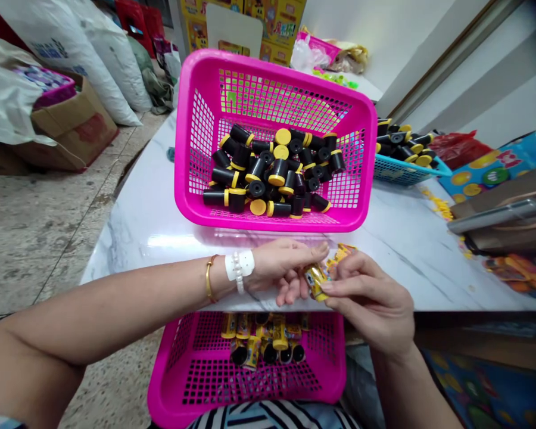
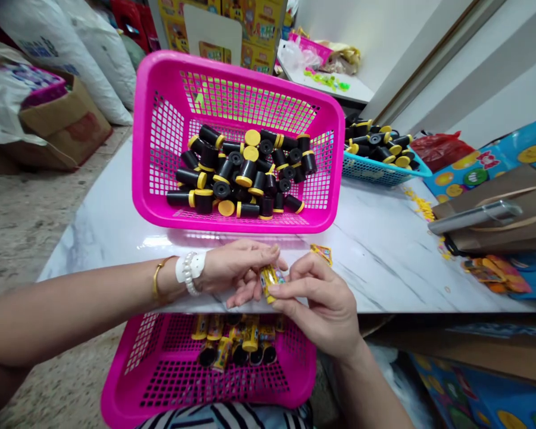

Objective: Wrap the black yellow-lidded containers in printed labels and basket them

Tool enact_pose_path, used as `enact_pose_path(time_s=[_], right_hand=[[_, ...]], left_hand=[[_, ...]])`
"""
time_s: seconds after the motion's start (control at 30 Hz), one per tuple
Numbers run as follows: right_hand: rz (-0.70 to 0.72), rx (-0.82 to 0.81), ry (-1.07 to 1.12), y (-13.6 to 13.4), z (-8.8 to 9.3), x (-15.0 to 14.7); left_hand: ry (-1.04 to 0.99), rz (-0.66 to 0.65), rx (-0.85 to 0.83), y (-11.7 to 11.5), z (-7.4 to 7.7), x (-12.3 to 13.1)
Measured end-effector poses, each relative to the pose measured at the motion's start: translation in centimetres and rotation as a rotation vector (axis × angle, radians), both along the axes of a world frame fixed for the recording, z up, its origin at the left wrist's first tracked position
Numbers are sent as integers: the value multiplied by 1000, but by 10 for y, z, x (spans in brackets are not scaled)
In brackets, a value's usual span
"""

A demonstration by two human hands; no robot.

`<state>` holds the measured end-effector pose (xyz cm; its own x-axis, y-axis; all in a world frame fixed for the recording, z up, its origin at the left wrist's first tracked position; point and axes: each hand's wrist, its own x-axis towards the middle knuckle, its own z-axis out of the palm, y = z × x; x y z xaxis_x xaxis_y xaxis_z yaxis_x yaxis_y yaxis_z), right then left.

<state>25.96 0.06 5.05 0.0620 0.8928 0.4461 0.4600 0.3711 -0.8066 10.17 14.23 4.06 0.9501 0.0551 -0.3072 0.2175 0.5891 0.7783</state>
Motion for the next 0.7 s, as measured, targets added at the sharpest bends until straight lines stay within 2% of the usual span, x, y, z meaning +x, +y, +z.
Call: enact_pose_path(time_s=[0.07,0.13,0.3,0.47,0.53,0.63,0.7], right_hand=[[23,38,32,-3,-2,1],[4,36,89,-6,-9,2],[-255,18,229,-16,-27,0],[-401,156,-142,-22,-31,-7],[-451,169,-191,-21,-30,-10],[-533,54,5,-19,-26,-17],[-542,-93,237,-18,-24,-20]], left_hand=[[5,-38,-1,1,3,0],[5,-24,9,2,5,0],[22,56,57,-1,6,-1],[-5,158,18,-5,1,0],[-41,193,35,-9,-2,1],[-134,251,139,-16,-6,0],[-204,282,297,-19,-5,-2]])
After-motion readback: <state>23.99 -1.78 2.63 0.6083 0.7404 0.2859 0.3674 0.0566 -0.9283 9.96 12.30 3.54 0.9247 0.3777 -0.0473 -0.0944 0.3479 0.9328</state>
